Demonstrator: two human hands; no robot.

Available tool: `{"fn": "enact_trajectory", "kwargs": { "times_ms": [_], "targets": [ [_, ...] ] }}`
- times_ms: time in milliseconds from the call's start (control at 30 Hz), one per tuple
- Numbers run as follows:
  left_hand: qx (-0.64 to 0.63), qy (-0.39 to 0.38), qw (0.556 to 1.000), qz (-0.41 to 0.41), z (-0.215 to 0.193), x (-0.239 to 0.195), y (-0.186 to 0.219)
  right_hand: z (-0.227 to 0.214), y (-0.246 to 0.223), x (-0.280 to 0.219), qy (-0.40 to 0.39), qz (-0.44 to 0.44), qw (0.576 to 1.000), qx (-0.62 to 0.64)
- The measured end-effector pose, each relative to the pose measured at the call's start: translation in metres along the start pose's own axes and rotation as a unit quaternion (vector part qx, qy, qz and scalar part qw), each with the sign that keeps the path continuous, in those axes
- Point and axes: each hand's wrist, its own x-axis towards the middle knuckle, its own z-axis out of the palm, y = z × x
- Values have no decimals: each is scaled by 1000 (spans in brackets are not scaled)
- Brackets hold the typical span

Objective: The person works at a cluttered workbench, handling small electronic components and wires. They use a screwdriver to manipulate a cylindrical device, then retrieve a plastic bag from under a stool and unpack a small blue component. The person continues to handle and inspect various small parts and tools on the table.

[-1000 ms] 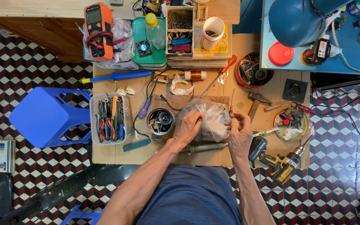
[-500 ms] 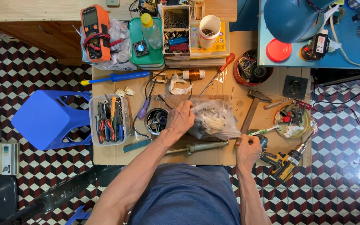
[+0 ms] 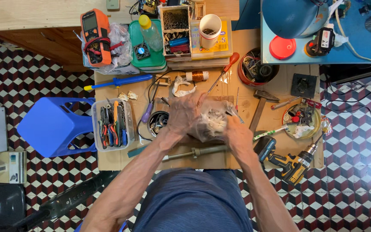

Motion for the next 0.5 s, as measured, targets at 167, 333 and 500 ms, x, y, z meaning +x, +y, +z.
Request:
{"fn": "enact_trajectory", "kwargs": {
  "times_ms": [167,333,500],
  "targets": [
    [-133,-84,986,53,-16,-19,35,-4,42,-32,-76,17,987,-140],
    [-123,-205,968,79,48,-50,42,4,35,-35,-41,-22,989,-139],
    [47,-180,971,148,78,-61,-38,-8,33,-40,-128,-56,967,-212]
  ]
}}
